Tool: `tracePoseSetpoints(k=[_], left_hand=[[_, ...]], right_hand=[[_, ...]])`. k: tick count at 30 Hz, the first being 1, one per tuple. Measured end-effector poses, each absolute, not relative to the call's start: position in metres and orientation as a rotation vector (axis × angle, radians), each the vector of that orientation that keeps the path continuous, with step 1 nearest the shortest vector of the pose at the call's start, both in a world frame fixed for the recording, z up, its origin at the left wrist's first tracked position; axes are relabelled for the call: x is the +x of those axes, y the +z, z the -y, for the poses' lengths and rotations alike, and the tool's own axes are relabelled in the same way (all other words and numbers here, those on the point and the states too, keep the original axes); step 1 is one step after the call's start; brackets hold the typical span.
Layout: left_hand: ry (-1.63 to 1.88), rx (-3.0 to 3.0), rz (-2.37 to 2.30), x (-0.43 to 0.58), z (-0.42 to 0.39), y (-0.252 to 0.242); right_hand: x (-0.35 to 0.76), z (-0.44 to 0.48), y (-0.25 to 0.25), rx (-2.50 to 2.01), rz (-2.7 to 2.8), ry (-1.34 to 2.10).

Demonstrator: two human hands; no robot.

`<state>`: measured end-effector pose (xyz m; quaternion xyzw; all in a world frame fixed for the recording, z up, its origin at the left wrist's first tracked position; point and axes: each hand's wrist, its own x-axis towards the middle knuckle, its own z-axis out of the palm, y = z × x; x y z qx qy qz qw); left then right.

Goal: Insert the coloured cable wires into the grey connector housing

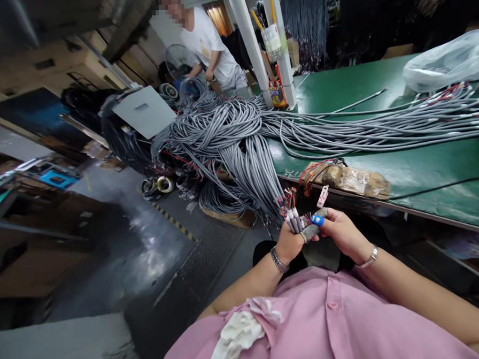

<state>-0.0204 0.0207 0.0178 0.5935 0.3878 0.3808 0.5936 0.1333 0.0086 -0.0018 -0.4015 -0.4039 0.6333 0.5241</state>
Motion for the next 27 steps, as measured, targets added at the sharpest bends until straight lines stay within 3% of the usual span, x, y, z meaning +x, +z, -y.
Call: tracePoseSetpoints(k=[10, 19, 27], left_hand=[[1.134, 1.137, -1.007, -0.016, -0.026, -0.008], [1.054, 1.139, -0.917, -0.020, -0.027, -0.009], [1.038, 1.181, -0.935, -0.022, -0.028, -0.010]], right_hand=[[0.132, -0.004, -0.010, -0.987, 0.875, 1.406], [0.131, -0.012, -0.001, -0.925, 0.938, 1.626], [0.128, -0.010, -0.007, -0.944, 0.868, 1.523]])
